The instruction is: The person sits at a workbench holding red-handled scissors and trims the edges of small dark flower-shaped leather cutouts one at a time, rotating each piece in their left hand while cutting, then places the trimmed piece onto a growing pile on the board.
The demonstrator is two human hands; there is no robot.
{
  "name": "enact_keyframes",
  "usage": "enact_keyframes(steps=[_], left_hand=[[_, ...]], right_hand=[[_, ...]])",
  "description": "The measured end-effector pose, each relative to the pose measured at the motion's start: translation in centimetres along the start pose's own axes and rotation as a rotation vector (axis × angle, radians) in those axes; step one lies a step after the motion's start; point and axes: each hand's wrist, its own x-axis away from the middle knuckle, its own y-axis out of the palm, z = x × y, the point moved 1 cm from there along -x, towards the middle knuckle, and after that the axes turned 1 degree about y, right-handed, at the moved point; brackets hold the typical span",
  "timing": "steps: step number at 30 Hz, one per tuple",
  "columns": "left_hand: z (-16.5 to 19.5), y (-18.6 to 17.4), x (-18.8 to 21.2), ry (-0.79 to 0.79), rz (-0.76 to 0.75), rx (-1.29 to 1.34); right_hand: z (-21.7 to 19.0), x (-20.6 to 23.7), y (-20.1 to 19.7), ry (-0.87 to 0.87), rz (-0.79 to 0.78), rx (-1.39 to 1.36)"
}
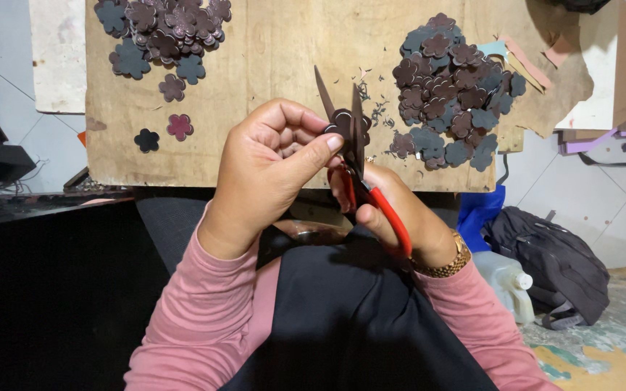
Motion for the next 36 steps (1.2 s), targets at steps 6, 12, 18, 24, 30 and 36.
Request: enact_keyframes(steps=[6,12,18,24,30,36], left_hand=[[-0.3,0.1,-0.2,0.075,0.008,0.049],[-1.2,-0.3,-0.5,0.091,0.027,0.055],[-2.7,0.9,-0.9,0.04,-0.071,0.084],[-2.9,1.1,-0.9,0.045,-0.034,-0.073],[-3.5,1.5,-1.2,0.101,0.023,0.048],[-3.0,0.5,-1.4,0.071,0.094,0.02]], right_hand=[[-0.1,0.0,-0.3,-0.027,0.004,0.009],[0.9,-0.4,-0.2,0.014,0.197,-0.274],[0.7,-1.3,-0.5,-0.074,0.49,-0.225],[0.1,-1.3,-0.4,-0.105,0.506,-0.125],[1.1,-1.3,-0.2,-0.134,0.575,-0.329],[2.4,-1.2,-1.3,-0.145,0.637,-0.222]])
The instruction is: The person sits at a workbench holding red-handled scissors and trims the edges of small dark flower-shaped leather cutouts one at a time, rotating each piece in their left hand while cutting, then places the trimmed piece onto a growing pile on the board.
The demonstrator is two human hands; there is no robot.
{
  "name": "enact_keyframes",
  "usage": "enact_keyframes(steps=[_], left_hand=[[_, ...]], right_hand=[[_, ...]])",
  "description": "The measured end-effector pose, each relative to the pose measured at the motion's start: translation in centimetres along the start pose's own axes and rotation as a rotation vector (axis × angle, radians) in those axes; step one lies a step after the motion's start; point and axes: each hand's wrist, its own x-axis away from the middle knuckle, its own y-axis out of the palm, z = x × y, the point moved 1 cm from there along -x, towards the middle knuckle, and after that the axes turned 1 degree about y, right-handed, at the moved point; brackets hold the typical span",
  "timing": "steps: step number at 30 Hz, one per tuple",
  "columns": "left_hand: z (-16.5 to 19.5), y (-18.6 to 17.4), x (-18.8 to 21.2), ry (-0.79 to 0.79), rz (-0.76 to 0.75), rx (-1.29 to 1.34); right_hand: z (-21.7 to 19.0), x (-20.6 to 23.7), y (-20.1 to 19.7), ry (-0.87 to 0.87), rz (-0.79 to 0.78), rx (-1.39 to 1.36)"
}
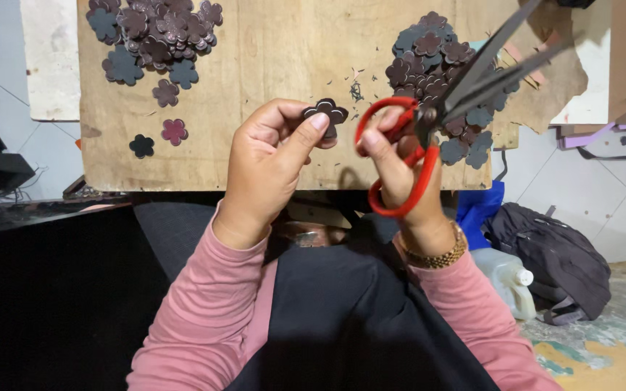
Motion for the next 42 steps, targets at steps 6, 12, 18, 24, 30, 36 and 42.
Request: enact_keyframes(steps=[6,12,18,24,30,36,42], left_hand=[[0.5,-0.4,0.2,-0.043,-0.006,0.007],[1.2,-1.1,0.9,0.029,-0.03,0.106],[3.0,-2.2,2.4,0.044,-0.073,0.242],[3.8,-2.9,3.1,0.049,-0.026,0.217],[3.8,-2.7,3.1,0.07,-0.024,0.132],[4.3,-2.7,2.9,0.055,-0.036,0.096],[4.2,-2.7,2.2,0.14,-0.074,0.13]], right_hand=[[0.1,-1.2,-0.4,-0.068,-0.025,0.197],[-1.2,1.4,1.8,0.145,-0.24,0.123],[-2.6,3.0,4.3,0.212,-0.429,0.097],[-2.3,3.5,5.7,0.223,-0.518,0.203],[-1.8,3.4,5.8,0.202,-0.481,0.23],[-2.1,3.4,5.0,0.227,-0.482,0.201],[-2.2,3.0,4.2,0.198,-0.514,0.244]])
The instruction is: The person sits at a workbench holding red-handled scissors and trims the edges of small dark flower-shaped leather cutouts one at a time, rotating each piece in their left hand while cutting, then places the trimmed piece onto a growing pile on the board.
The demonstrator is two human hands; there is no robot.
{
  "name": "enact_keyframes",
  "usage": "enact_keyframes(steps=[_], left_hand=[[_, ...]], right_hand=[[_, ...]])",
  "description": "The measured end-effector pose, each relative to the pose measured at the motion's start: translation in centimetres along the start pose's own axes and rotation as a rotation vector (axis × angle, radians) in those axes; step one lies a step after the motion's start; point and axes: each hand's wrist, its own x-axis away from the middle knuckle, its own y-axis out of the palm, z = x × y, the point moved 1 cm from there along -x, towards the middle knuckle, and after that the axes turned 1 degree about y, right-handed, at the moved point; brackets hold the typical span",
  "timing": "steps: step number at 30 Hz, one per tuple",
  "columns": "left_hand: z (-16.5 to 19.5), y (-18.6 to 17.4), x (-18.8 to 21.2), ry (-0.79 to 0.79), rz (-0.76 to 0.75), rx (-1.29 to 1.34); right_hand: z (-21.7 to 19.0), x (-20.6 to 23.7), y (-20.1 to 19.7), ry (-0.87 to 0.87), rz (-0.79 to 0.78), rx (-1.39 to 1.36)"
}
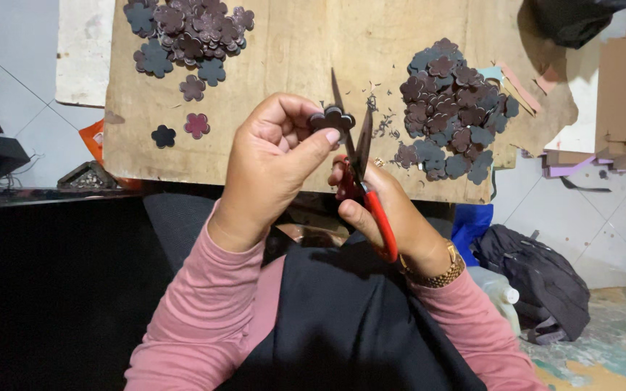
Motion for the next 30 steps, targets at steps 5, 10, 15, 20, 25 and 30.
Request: enact_keyframes(steps=[5,10,15,20,25,30], left_hand=[[0.0,-0.3,0.1,-0.09,0.026,-0.172],[0.4,-0.1,0.1,-0.04,-0.042,-0.1],[0.9,-0.5,0.1,-0.13,-0.001,-0.092],[1.3,-0.9,0.0,-0.202,0.006,-0.106],[1.5,-0.9,0.1,-0.236,-0.014,-0.141],[1.7,-1.1,0.1,-0.24,-0.016,-0.149]], right_hand=[[-0.2,0.2,-0.2,0.029,-0.022,0.014],[-0.5,0.1,-0.2,0.037,-0.04,0.008],[-0.8,-0.2,-0.3,0.017,-0.075,0.062],[-1.0,-0.1,-0.3,-0.004,-0.108,0.073],[-1.0,-0.2,-0.3,0.009,-0.125,0.051],[-0.9,0.1,-0.4,0.014,-0.142,0.033]])
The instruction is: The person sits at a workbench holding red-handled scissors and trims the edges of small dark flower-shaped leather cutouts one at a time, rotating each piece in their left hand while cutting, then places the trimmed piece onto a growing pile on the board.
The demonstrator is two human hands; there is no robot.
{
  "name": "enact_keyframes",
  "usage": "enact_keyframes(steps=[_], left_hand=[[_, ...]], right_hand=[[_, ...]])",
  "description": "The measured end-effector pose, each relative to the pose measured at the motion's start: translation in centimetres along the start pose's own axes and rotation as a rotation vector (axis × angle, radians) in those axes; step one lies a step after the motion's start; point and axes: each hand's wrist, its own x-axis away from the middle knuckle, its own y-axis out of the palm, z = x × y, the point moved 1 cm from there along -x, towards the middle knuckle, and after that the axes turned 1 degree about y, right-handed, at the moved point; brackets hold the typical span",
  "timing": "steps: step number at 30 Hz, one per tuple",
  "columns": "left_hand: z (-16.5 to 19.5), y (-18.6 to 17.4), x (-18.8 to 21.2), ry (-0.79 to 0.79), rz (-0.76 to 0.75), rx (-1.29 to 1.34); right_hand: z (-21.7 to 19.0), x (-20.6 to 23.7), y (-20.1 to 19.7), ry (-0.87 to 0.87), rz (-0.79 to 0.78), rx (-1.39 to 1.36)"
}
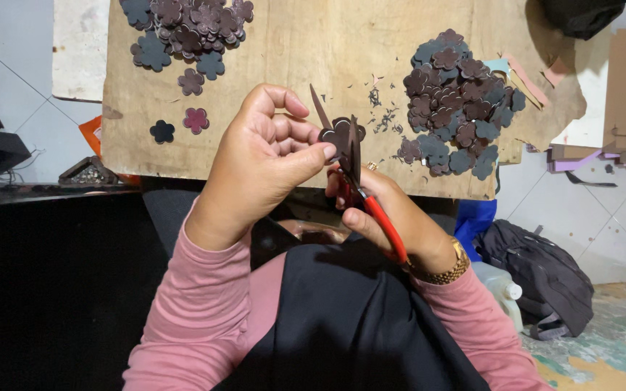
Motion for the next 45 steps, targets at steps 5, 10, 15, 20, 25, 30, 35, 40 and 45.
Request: enact_keyframes(steps=[5,10,15,20,25,30,35,40,45], left_hand=[[-0.4,0.0,0.0,0.017,-0.02,0.0],[-1.2,0.1,0.1,0.108,-0.039,-0.03],[-1.3,1.6,-0.7,0.069,0.094,-0.075],[-0.6,4.0,-1.1,0.064,0.173,-0.03],[-1.3,6.0,-1.7,0.072,0.147,-0.022],[-2.7,7.0,-2.2,0.017,0.075,-0.102],[-3.4,8.1,-2.3,-0.015,0.017,-0.178],[-3.4,8.4,-2.1,0.003,0.031,-0.269],[-3.5,7.0,-2.0,-0.023,-0.005,-0.317]], right_hand=[[0.2,0.3,-0.1,0.004,-0.013,-0.022],[0.7,0.3,-0.1,-0.006,0.012,-0.03],[1.2,0.9,-0.8,0.109,0.048,-0.207],[0.9,1.7,-2.3,-0.005,0.091,-0.044],[0.8,2.3,-3.2,-0.101,0.271,-0.158],[0.9,2.9,-3.8,-0.103,0.448,-0.364],[0.2,3.5,-4.6,-0.144,0.547,-0.141],[-0.4,3.5,-4.7,-0.106,0.592,-0.106],[-0.9,2.5,-4.1,-0.142,0.643,-0.111]])
